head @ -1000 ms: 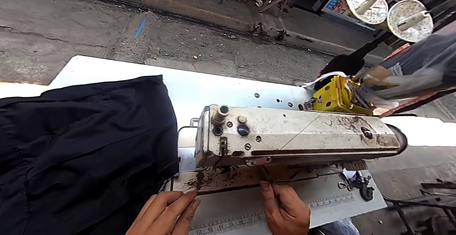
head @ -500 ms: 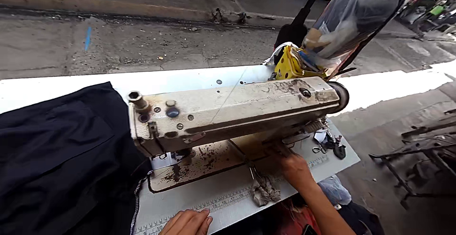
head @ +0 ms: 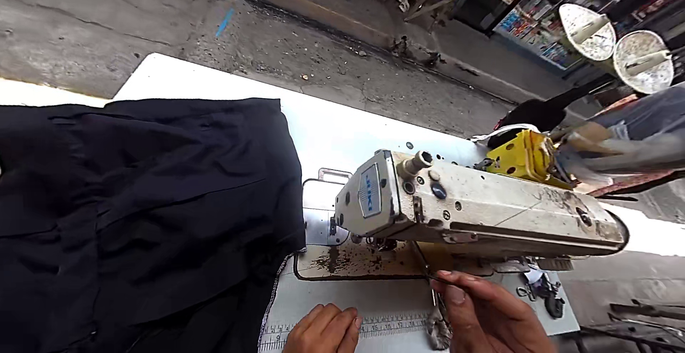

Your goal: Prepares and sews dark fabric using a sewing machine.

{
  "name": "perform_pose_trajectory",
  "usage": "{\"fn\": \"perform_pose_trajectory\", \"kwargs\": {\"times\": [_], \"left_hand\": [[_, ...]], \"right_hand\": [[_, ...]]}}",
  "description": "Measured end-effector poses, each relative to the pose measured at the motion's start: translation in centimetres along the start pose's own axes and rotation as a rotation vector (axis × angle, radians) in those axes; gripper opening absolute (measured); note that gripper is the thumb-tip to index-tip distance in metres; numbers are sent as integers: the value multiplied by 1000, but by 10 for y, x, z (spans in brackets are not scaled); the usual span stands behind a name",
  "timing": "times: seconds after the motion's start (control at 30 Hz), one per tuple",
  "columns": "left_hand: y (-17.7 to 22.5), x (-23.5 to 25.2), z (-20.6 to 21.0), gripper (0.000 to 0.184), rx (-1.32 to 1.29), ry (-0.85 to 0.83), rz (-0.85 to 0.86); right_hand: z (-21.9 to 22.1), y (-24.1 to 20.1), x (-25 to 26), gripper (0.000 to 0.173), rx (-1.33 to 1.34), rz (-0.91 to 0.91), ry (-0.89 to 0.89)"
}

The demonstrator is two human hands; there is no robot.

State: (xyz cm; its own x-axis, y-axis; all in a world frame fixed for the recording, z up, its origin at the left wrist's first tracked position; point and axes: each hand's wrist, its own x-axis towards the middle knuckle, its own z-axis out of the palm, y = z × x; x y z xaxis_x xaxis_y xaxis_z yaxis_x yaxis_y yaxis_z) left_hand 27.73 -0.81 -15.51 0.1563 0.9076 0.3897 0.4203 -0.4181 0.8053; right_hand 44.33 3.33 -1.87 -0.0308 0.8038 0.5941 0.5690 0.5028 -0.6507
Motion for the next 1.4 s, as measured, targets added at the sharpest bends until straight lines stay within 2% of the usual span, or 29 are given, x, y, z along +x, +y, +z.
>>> {"fn": "perform_pose_trajectory", "kwargs": {"times": [0.1, 0.23, 0.67, 0.77, 0.9, 1.1, 1.4], "left_hand": [[-1, 1, -7, 17, -111, -26, -41], [-4, 1, -13, 18, -184, -92, -63], [-5, 3, -23, 21, -199, -148, -51], [-6, 4, -24, 21, -196, -148, -54], [-6, 5, -24, 21, -194, -149, -49], [-5, 6, -24, 21, -213, -165, -77], [-6, 6, -23, 20, -194, -124, -69]], "right_hand": [[26, 0, 1, 19, -157, -32, 62], [38, -7, -5, 10, -345, -16, 72], [52, -27, 15, 8, -879, -157, -91], [59, -28, 18, 7, -880, -175, -161], [55, -40, 13, 10, -676, -92, -263], [40, -31, 15, 9, -662, -36, -109], [51, -25, 18, 11, -798, -127, -121]]}}
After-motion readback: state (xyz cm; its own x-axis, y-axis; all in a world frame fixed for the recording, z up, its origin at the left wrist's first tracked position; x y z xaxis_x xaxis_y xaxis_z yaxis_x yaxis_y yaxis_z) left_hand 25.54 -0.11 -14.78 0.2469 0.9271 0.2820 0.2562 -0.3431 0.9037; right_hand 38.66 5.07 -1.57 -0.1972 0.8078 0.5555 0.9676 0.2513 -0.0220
